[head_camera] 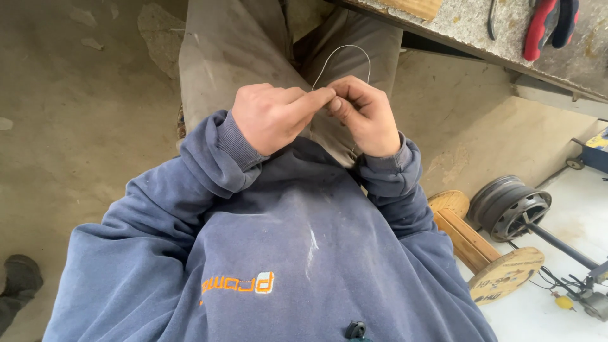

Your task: The person strips the insulation from a copper wire using wire strippers and pliers, then twists the exposed copper strands together. The person then picks up a white wire and twists it with the copper wire.

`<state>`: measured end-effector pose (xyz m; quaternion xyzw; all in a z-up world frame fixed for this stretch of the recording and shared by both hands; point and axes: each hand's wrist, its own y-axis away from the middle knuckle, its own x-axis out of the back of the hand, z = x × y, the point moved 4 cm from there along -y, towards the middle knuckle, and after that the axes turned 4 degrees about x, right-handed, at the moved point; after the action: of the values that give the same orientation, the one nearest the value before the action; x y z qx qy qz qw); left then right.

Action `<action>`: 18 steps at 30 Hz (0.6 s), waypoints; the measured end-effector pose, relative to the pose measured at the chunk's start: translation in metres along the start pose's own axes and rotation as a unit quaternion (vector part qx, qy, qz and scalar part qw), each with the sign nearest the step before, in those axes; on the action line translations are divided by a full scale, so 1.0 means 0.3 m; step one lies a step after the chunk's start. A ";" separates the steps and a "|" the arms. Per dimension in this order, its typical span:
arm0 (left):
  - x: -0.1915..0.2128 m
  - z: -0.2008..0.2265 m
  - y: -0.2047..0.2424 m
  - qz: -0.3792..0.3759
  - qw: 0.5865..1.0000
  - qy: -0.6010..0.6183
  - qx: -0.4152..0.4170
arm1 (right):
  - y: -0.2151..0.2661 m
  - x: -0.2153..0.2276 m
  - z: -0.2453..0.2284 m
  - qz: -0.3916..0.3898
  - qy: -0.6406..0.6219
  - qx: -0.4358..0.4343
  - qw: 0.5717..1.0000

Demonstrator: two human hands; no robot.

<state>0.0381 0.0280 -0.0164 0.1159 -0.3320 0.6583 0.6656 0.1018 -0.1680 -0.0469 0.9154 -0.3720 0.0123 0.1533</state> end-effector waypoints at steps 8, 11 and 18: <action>-0.016 -0.042 0.021 0.002 0.994 0.079 0.079 | 0.007 -0.028 -0.005 -0.023 -0.069 0.012 0.997; -0.024 -0.044 0.020 -0.004 0.990 0.098 0.105 | 0.010 -0.043 -0.008 0.022 -0.005 0.034 0.999; -0.023 -0.051 -0.002 -0.024 0.975 0.122 0.184 | 0.005 -0.078 -0.082 0.184 0.255 0.190 0.930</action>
<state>0.0437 0.0315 -0.0318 0.1633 -0.1187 0.7007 0.6843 0.0863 -0.1460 -0.0263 0.8090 -0.4726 0.3440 0.0615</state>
